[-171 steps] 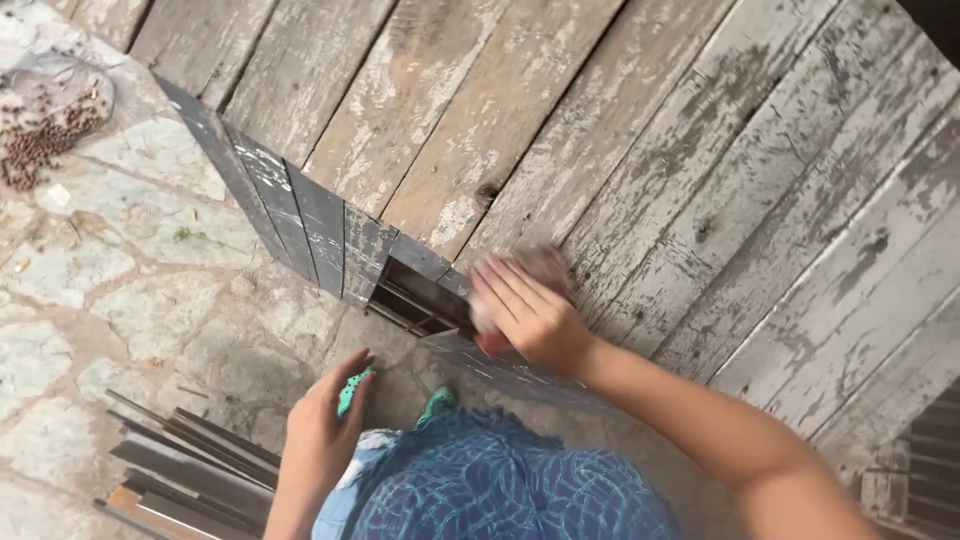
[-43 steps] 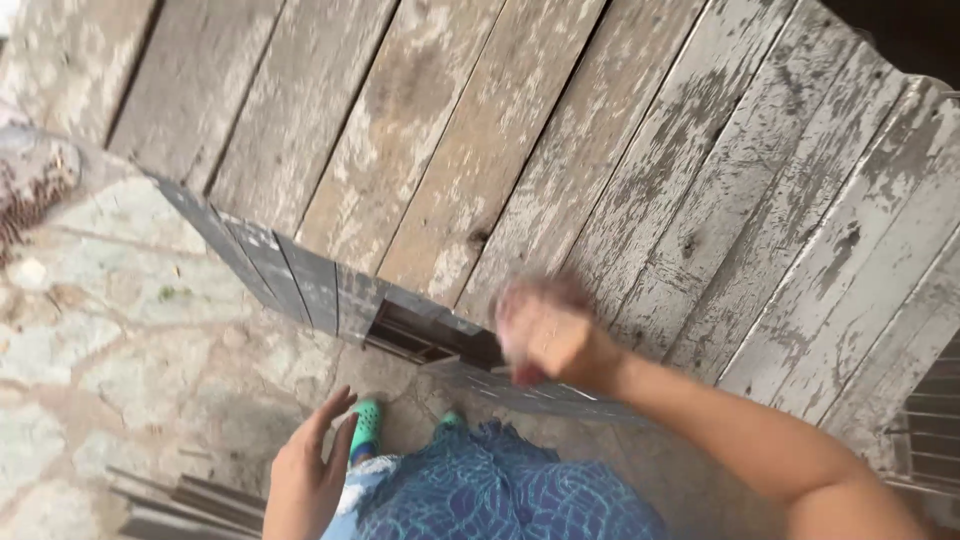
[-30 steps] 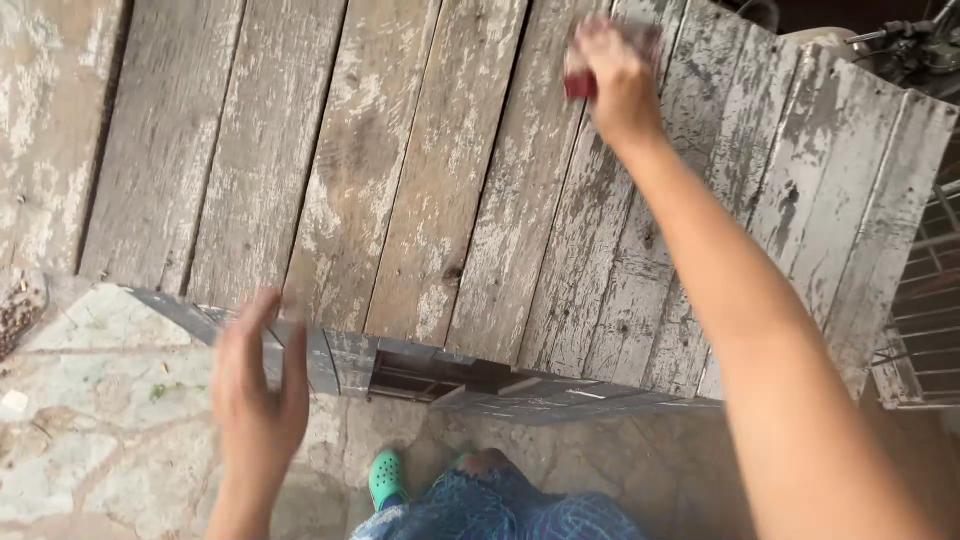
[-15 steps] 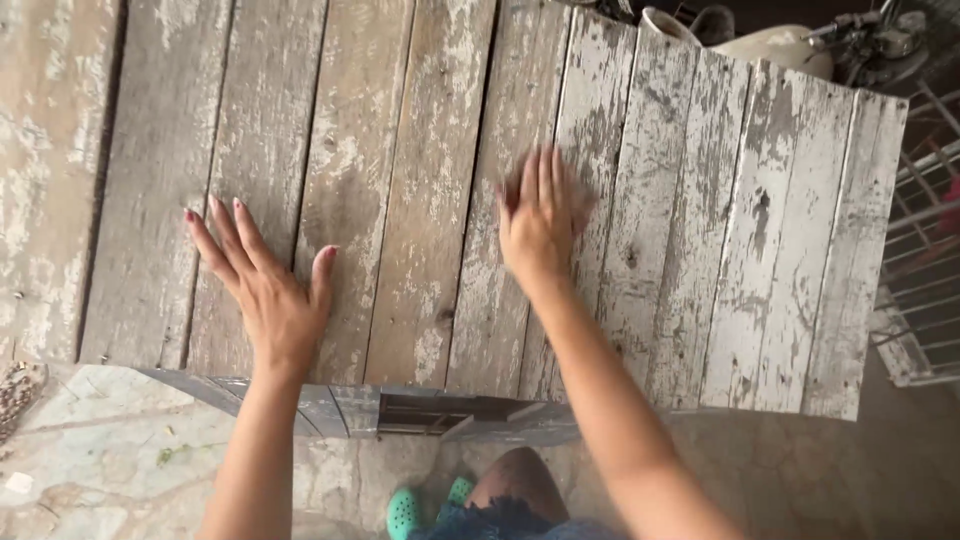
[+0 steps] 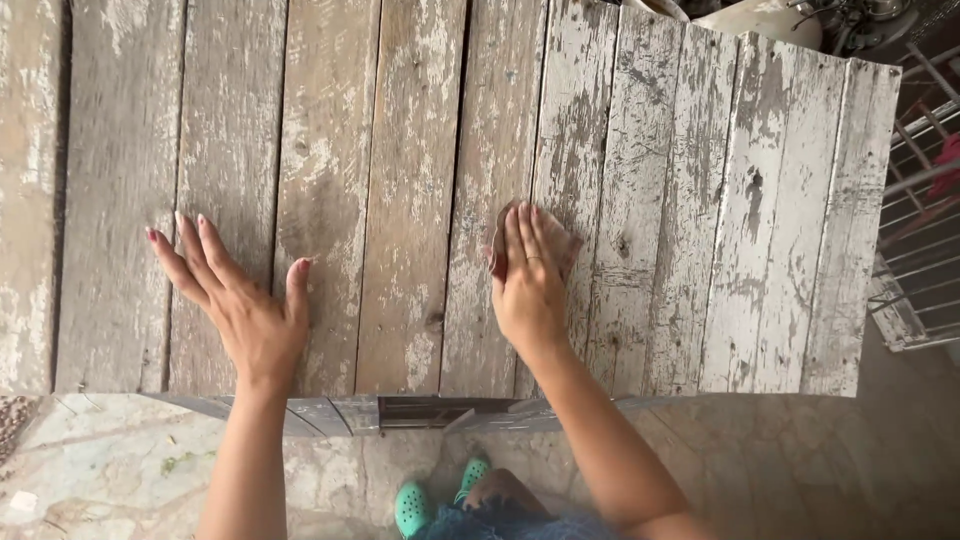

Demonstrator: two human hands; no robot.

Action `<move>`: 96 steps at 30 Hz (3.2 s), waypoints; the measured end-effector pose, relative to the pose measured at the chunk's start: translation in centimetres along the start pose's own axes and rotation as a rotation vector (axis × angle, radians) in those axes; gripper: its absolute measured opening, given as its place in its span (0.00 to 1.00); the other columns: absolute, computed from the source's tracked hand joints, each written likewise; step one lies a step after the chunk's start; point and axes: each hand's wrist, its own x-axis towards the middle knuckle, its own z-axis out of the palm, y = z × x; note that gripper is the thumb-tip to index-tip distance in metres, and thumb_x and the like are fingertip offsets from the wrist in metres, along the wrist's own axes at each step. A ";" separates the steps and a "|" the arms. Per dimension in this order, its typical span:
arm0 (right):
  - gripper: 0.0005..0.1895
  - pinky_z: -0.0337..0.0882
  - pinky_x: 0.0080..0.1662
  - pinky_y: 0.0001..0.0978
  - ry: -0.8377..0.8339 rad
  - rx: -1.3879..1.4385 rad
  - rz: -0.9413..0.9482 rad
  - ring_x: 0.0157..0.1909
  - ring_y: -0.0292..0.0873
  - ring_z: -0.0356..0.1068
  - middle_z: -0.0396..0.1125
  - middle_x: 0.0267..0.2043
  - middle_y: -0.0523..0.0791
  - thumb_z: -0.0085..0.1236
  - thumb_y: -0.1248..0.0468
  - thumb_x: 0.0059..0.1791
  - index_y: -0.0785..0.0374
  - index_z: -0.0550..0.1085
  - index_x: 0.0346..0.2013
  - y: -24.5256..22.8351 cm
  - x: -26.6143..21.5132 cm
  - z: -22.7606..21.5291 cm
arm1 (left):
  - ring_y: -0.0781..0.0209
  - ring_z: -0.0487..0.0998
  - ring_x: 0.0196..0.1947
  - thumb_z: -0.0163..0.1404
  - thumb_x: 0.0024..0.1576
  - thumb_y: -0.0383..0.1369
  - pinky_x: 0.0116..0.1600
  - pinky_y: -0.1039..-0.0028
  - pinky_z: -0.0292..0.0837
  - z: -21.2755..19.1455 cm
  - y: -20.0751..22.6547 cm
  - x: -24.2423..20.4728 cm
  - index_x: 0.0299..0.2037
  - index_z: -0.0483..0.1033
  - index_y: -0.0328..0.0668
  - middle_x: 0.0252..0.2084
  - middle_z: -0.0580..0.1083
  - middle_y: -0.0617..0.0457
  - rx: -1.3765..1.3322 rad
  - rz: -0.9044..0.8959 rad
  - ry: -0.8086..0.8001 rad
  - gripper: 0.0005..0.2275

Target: Sanding and wiping down the exterior of a weathered wooden structure

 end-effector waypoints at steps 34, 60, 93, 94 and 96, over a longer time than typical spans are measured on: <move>0.33 0.51 0.76 0.44 0.294 -0.090 -0.139 0.72 0.52 0.60 0.62 0.69 0.54 0.65 0.80 0.47 0.70 0.64 0.64 4.0 11.5 1.9 | 0.38 0.33 0.79 0.43 0.68 0.55 0.80 0.34 0.37 -0.4 0.1 0.1 0.77 0.44 0.33 0.79 0.45 0.36 -0.012 -0.034 0.062 0.38; 0.36 0.58 0.74 0.46 0.088 -0.067 -0.139 0.76 0.55 0.51 0.53 0.73 0.56 0.58 0.81 0.47 0.70 0.58 0.68 0.9 1.7 -1.1 | 0.47 0.27 0.80 0.40 0.65 0.61 0.82 0.33 0.34 0.6 -1.1 -0.6 0.79 0.37 0.43 0.82 0.37 0.45 0.038 -0.105 0.016 0.42; 0.28 0.51 0.72 0.51 0.357 -0.214 -0.072 0.68 0.52 0.62 0.68 0.63 0.49 0.65 0.73 0.44 0.64 0.70 0.59 5.8 16.7 0.4 | 0.44 0.28 0.80 0.40 0.64 0.62 0.80 0.32 0.34 0.6 -1.3 -0.6 0.79 0.36 0.44 0.82 0.39 0.46 0.024 -0.093 0.052 0.43; 0.28 0.51 0.72 0.51 0.358 -0.217 -0.069 0.68 0.52 0.62 0.68 0.63 0.49 0.65 0.73 0.44 0.64 0.70 0.59 6.1 18.5 0.5 | 0.44 0.28 0.80 0.40 0.64 0.62 0.80 0.32 0.34 0.5 -1.2 -0.4 0.79 0.36 0.44 0.82 0.39 0.46 0.020 -0.091 0.050 0.43; 0.22 0.60 0.72 0.49 0.246 -0.158 -0.076 0.70 0.57 0.60 0.63 0.66 0.54 0.51 0.78 0.52 0.68 0.67 0.62 6.8 21.8 1.0 | 0.42 0.29 0.79 0.41 0.64 0.60 0.80 0.33 0.35 0.2 -1.0 -0.3 0.78 0.38 0.39 0.81 0.42 0.43 0.016 -0.052 0.065 0.42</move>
